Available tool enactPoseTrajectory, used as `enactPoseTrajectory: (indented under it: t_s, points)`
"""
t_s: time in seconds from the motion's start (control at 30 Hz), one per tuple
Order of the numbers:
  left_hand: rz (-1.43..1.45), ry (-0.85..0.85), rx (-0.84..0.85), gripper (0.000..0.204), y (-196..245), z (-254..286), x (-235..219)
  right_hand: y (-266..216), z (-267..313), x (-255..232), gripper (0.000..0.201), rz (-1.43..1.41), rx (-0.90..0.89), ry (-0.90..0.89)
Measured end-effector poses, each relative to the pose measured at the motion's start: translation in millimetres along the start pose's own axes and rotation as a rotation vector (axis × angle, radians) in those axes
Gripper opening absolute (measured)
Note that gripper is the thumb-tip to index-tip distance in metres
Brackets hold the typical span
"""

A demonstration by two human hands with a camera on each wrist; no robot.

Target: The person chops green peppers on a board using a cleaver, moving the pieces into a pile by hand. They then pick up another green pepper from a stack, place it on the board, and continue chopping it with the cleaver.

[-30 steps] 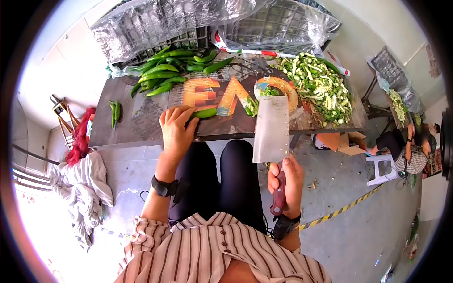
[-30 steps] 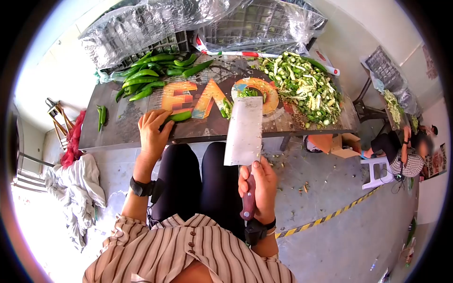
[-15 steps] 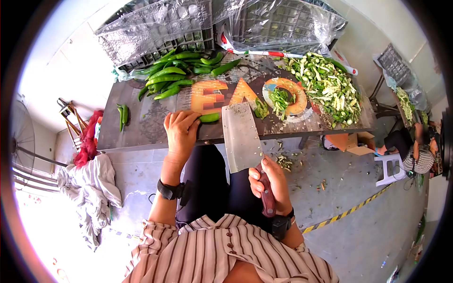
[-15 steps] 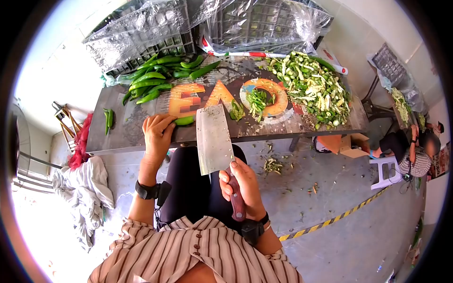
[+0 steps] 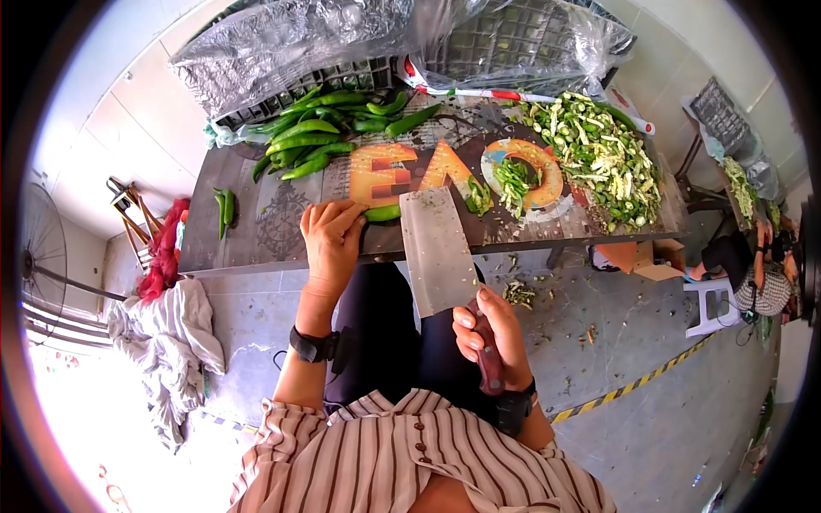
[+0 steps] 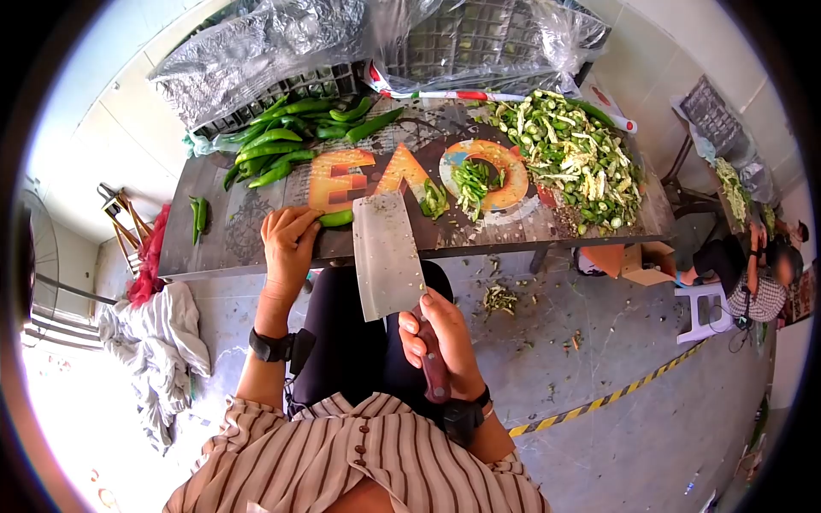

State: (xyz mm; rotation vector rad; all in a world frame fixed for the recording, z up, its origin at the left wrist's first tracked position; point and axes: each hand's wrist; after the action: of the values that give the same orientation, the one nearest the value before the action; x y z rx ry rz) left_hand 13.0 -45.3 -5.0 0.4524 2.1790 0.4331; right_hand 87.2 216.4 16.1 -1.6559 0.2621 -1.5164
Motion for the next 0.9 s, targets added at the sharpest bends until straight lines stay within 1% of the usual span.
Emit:
enactPoseTrajectory:
  t_s: [0.23, 0.3, 0.6, 0.7, 0.8, 0.9]
  points:
    - [0.031, -0.011, -0.008, 0.015, 2, 0, -2, 0, 0, -2, 0.030, -0.021, 0.019, -0.016]
    - [0.038, -0.001, 0.012, 0.015, 2, -1, -2, -1, -1, -2, 0.027, -0.038, 0.030, -0.002]
    - [0.005, 0.002, 0.012, 0.016, 0, 1, -1, -6, -13, 1, 0.023, -0.023, 0.025, 0.007]
    - [-0.005, 0.020, 0.000, 0.017, 3, 3, -1, -6, -11, 1, 0.025, 0.002, 0.039, 0.010]
    - [-0.021, 0.015, -0.012, 0.017, 6, 3, -3, -5, -7, 1, 0.029, 0.017, 0.050, 0.023]
    - [-0.051, 0.002, -0.017, 0.017, 6, 3, -2, -4, -7, 1, 0.029, 0.009, 0.036, 0.021]
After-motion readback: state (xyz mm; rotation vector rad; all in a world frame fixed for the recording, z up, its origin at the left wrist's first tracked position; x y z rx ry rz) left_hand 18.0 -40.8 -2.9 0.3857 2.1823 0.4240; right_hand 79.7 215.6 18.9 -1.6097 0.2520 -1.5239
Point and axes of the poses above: each hand's wrist, its own z-axis away from the middle knuckle, its own x-axis out of the palm, y = z × x, and after that the axes turned 6 degrees about -x, right-handed
